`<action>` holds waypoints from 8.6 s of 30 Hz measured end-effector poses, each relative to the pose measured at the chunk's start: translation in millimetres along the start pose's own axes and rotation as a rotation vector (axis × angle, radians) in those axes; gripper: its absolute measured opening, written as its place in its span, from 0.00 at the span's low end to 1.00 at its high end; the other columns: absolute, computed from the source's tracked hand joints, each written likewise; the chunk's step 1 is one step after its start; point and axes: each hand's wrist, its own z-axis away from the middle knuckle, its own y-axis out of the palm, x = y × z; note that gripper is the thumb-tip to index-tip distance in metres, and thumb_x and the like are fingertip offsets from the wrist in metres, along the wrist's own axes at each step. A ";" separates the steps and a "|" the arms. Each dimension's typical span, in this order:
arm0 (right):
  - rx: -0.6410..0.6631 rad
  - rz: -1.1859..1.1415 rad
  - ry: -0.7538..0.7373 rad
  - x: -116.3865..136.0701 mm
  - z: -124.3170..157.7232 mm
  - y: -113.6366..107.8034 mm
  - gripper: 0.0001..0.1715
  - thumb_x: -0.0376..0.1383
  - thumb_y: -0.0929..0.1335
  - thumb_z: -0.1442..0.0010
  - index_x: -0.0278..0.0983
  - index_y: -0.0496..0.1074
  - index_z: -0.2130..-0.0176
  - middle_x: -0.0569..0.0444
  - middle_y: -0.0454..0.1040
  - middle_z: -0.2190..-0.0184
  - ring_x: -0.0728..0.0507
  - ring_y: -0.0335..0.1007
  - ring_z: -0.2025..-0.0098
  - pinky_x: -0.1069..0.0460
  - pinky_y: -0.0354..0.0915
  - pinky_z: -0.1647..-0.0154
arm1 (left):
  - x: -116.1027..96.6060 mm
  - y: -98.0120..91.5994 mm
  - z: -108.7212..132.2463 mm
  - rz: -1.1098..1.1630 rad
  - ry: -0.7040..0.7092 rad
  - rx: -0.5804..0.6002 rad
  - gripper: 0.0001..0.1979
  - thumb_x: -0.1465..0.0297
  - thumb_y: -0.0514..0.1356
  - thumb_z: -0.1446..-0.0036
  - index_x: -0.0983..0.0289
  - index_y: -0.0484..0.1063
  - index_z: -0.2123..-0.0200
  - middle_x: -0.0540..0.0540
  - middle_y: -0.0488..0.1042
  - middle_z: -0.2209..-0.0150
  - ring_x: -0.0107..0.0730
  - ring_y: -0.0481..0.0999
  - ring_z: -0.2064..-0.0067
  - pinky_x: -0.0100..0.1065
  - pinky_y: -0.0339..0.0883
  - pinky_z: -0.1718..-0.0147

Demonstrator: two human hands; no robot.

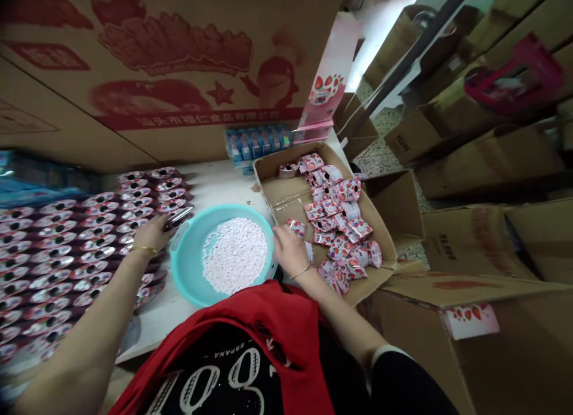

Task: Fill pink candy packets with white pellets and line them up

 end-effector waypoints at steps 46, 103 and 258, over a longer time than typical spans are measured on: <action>0.073 -0.663 -0.127 0.8 -6.7 59.0 0.24 0.36 0.70 0.50 0.39 0.67 0.52 0.50 0.71 0.53 0.40 0.67 0.51 0.44 0.63 0.47 | -94.5 -51.1 124.6 0.545 0.406 0.234 0.20 0.76 0.51 0.47 0.64 0.62 0.50 0.56 0.69 0.53 0.33 0.68 0.51 0.37 0.62 0.48; -0.030 -0.326 -0.304 -3.5 -19.0 76.5 0.25 0.28 0.63 0.48 0.39 0.68 0.50 0.47 0.72 0.52 0.38 0.64 0.49 0.41 0.60 0.46 | -126.8 -61.1 120.7 0.387 0.500 0.265 0.19 0.80 0.49 0.48 0.65 0.61 0.51 0.60 0.68 0.55 0.37 0.68 0.52 0.40 0.64 0.50; 0.071 -0.349 -0.450 -1.6 -6.2 88.4 0.23 0.33 0.64 0.42 0.41 0.65 0.47 0.47 0.69 0.50 0.39 0.62 0.45 0.40 0.59 0.41 | -181.6 -87.6 120.6 -0.152 0.381 0.394 0.17 0.80 0.49 0.46 0.66 0.66 0.54 0.62 0.68 0.57 0.41 0.71 0.55 0.39 0.65 0.58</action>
